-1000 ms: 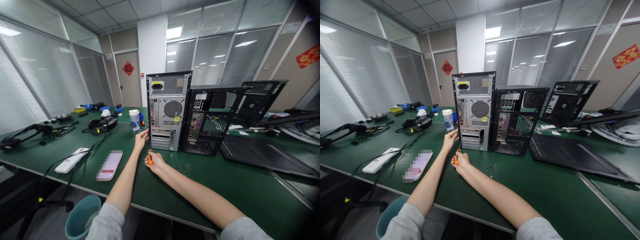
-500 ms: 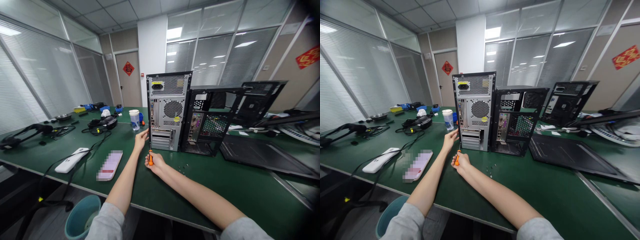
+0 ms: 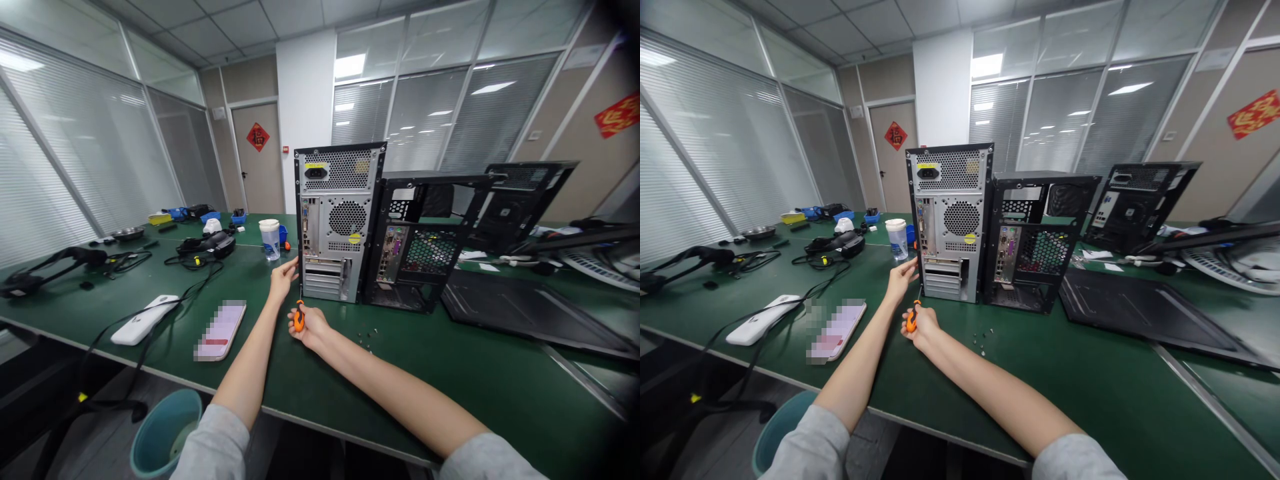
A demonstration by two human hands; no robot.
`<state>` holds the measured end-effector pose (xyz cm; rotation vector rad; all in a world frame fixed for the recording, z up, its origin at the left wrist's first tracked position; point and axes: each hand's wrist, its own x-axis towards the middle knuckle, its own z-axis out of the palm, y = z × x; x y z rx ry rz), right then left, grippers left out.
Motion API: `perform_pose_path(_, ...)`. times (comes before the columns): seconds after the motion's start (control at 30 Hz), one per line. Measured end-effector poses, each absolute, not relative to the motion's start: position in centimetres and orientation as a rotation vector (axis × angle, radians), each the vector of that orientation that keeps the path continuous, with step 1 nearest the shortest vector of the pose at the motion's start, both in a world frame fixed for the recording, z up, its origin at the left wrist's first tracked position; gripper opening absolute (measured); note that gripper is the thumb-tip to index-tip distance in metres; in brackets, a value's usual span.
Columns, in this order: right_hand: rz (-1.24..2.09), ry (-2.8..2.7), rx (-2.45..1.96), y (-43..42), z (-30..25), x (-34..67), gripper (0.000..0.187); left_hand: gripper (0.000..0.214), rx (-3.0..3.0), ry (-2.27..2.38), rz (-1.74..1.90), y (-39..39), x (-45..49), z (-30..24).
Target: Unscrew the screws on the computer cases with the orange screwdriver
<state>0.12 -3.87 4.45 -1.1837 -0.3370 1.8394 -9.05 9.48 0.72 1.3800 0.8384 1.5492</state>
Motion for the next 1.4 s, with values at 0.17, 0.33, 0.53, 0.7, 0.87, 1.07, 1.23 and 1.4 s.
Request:
perform_pose_path(0.17,1.849,-0.342,-1.187,-4.04,4.59,0.11,0.032,0.045,1.379,0.848,1.554,9.52,-9.04,0.71)
perform_pose_path(0.33,1.855,-0.346,-1.175,-4.01,4.48,0.10,0.035,0.043,1.379,0.852,1.559,9.46,-9.02,0.75)
perform_pose_path(0.53,1.848,-0.331,-1.168,-3.82,4.14,0.08,0.037,0.045,1.379,0.846,1.559,9.44,-8.99,0.77)
perform_pose_path(0.7,1.810,-0.311,-1.155,-4.01,4.16,0.09,0.036,0.045,1.375,0.852,1.557,9.42,-9.01,0.80)
perform_pose_path(0.87,1.773,-0.276,-1.154,-3.99,4.36,0.20,0.031,0.044,1.365,0.861,1.548,9.34,-8.99,0.87)
perform_pose_path(1.07,1.756,-0.259,-1.162,-3.79,4.23,0.30,0.027,0.046,1.368,0.857,1.548,9.36,-9.00,0.84)
perform_pose_path(1.23,1.750,-0.277,-1.125,-3.75,3.89,0.13,0.029,0.048,1.375,0.849,1.545,9.43,-9.08,0.81)
perform_pose_path(1.4,1.764,-0.273,-1.111,-3.68,3.79,0.19,0.030,0.049,1.380,0.846,1.540,9.35,-9.06,0.85)
